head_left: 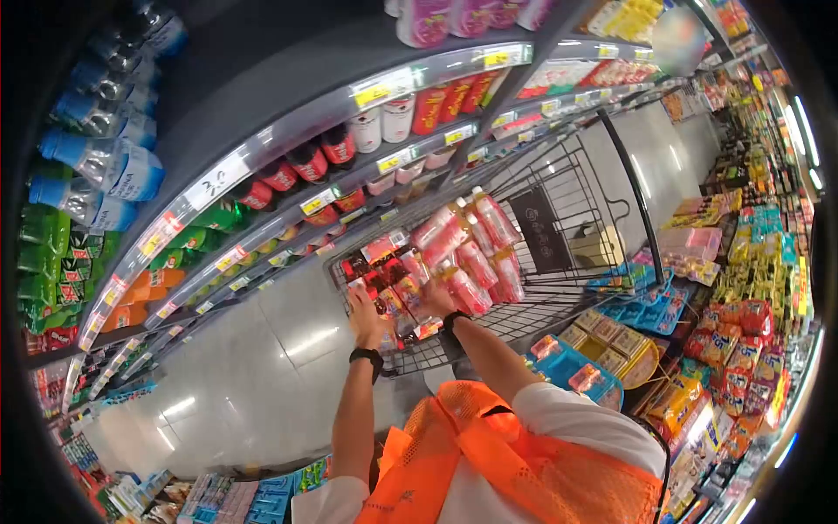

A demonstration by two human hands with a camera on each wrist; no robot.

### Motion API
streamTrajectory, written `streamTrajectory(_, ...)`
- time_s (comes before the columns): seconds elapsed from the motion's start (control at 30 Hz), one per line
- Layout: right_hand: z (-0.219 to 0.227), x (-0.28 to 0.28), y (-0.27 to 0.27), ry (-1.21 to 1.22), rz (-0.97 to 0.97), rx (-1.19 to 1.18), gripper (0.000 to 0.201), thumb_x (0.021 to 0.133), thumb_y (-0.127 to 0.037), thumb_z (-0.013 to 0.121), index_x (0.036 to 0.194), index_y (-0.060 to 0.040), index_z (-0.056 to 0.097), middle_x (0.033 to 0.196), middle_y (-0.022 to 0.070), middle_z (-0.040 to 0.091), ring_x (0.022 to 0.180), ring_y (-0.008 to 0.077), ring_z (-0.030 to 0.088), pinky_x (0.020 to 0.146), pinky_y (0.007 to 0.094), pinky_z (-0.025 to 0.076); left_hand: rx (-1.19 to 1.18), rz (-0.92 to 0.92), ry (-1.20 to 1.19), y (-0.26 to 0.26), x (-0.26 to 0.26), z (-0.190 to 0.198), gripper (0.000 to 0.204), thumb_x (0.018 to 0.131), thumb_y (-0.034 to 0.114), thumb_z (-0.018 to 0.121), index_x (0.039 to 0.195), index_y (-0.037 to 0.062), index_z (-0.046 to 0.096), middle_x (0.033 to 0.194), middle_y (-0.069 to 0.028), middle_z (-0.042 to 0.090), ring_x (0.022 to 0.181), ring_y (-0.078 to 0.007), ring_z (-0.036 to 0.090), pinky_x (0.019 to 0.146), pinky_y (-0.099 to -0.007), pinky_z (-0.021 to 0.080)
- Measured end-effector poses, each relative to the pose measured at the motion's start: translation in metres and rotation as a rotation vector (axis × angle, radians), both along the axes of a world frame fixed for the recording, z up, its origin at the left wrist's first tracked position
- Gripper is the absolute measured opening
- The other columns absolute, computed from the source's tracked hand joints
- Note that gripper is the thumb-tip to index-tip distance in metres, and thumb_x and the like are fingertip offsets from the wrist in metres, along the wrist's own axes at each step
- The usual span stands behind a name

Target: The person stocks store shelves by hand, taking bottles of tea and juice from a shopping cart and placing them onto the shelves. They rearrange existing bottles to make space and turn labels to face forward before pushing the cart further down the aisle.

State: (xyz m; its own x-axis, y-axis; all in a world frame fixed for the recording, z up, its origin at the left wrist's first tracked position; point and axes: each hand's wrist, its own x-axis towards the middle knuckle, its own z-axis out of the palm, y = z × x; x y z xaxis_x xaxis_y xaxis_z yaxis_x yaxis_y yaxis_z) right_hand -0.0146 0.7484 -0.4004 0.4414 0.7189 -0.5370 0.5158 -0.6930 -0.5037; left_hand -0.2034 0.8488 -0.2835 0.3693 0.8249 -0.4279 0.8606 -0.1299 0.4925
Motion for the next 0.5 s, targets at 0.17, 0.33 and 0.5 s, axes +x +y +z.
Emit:
streamTrajectory(0.17,0.053,0.021,-0.019,0.159,0.286,-0.1,0.058,0.063,-0.044,0.085,0.101,-0.0059,0.065,0.092,0.0181,0.071,0.088,0.0366,0.069,0.075,0.0449,0.055,0.127,-0.209,-0.038,-0.004,-0.008,-0.017,0.102,0.056,0.023,0.095,0.14,0.0063,0.04,0.129,-0.0251,0.055,0.111,-0.0446,0.061,0.088,-0.0478,0.055)
streamTrajectory(0.33,0.019,0.052,-0.072,0.378,0.322,-0.073,0.067,0.064,-0.051,0.087,0.105,-0.0033,0.067,0.091,0.015,0.071,0.082,0.0281,0.067,0.073,0.042,0.052,-0.077,-0.207,-0.035,-0.042,-0.023,0.003,0.092,0.062,0.028,0.093,0.138,0.0126,0.044,0.112,-0.0222,0.067,0.099,-0.0429,0.067,0.082,-0.0495,0.054)
streamTrajectory(0.5,0.133,0.095,-0.041,0.367,0.351,-0.186,0.078,0.066,-0.046,0.089,0.125,-0.0014,0.064,0.105,0.0129,0.071,0.096,0.024,0.065,0.085,0.0367,0.051,0.053,-0.16,-0.119,-0.065,-0.037,0.046,0.089,0.064,0.033,0.092,0.138,0.0147,0.045,0.112,-0.022,0.068,0.098,-0.043,0.067,0.081,-0.0506,0.054)
